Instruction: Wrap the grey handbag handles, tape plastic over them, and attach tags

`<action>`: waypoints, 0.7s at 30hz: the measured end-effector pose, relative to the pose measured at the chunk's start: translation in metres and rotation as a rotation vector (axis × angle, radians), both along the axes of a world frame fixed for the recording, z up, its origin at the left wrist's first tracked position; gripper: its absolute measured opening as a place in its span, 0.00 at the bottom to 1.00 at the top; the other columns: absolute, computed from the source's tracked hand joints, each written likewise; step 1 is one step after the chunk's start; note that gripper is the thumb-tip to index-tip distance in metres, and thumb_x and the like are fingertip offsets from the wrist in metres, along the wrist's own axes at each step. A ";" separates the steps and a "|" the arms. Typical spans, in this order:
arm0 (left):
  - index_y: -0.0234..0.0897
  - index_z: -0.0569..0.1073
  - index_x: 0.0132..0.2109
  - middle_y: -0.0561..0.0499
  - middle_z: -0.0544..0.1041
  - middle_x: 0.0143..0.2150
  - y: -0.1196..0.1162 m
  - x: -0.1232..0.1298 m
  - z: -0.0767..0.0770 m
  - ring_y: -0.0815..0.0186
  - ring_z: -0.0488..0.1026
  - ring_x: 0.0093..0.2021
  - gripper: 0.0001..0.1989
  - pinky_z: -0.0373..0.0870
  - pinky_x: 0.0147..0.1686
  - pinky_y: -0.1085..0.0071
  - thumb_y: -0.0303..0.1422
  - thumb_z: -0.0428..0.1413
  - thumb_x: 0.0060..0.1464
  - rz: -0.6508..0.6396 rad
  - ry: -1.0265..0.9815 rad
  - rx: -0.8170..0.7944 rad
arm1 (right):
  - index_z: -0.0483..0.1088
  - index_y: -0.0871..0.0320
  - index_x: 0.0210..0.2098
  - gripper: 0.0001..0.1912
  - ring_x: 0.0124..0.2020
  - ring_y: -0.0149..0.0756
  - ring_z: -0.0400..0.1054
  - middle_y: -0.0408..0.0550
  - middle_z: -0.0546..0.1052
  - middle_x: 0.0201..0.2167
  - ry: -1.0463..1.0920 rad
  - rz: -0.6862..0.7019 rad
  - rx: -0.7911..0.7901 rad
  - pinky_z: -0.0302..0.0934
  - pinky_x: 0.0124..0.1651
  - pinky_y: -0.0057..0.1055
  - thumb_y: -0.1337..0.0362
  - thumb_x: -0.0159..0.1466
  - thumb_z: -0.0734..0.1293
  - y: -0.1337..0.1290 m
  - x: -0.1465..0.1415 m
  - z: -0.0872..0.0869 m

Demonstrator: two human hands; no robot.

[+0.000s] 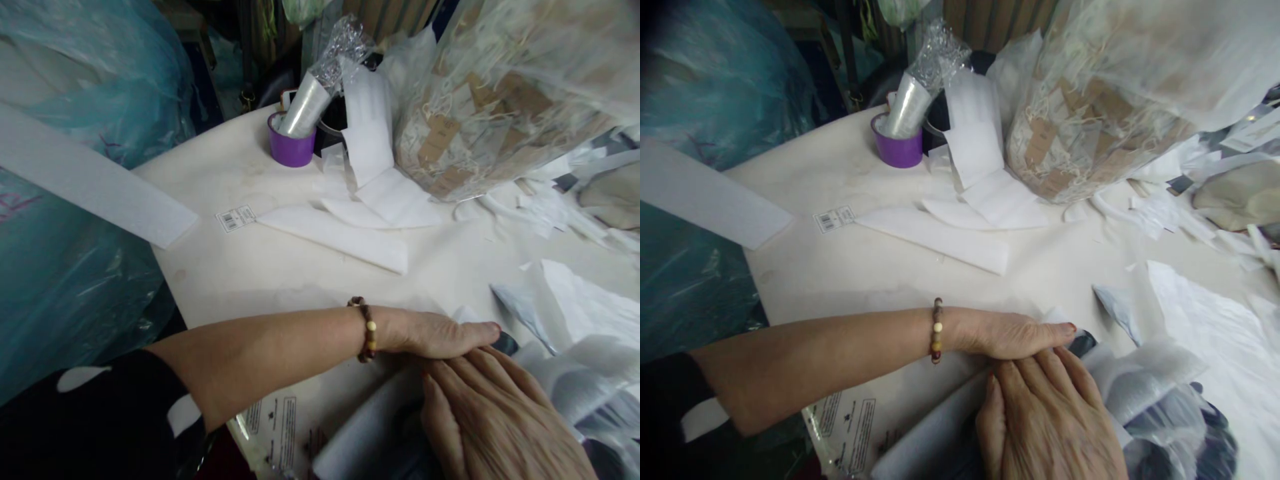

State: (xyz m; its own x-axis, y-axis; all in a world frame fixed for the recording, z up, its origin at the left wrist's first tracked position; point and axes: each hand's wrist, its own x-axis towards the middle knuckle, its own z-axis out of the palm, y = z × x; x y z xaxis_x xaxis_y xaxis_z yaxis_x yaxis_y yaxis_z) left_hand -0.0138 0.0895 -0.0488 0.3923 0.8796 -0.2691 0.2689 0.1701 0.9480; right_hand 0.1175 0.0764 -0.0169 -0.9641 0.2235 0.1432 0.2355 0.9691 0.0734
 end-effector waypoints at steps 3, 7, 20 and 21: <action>0.27 0.70 0.49 0.37 0.74 0.46 -0.022 -0.014 0.002 0.57 0.70 0.48 0.21 0.64 0.49 0.64 0.38 0.39 0.64 0.011 0.260 0.155 | 0.71 0.55 0.35 0.14 0.35 0.41 0.70 0.46 0.78 0.30 -0.019 -0.018 -0.052 0.58 0.45 0.40 0.68 0.62 0.55 -0.002 0.001 -0.001; 0.30 0.68 0.45 0.42 0.73 0.41 -0.086 -0.044 0.003 0.62 0.69 0.42 0.10 0.64 0.45 0.70 0.24 0.44 0.59 0.044 0.350 0.433 | 0.69 0.53 0.30 0.13 0.31 0.37 0.70 0.42 0.78 0.29 -0.040 -0.079 -0.115 0.54 0.48 0.39 0.68 0.63 0.55 -0.004 0.002 0.000; 0.36 0.68 0.24 0.50 0.74 0.29 -0.128 -0.029 -0.017 0.66 0.66 0.30 0.16 0.64 0.33 0.71 0.24 0.46 0.60 -0.235 0.411 0.821 | 0.67 0.53 0.23 0.17 0.25 0.36 0.65 0.42 0.76 0.24 -0.022 -0.080 -0.164 0.51 0.36 0.37 0.70 0.62 0.53 -0.004 -0.007 0.006; 0.36 0.68 0.23 0.51 0.73 0.27 -0.128 -0.025 -0.020 0.67 0.64 0.27 0.16 0.62 0.29 0.70 0.24 0.47 0.59 -0.208 0.423 0.864 | 0.68 0.53 0.23 0.17 0.25 0.37 0.65 0.42 0.76 0.24 -0.033 -0.088 -0.177 0.50 0.36 0.38 0.70 0.62 0.54 -0.005 -0.007 0.005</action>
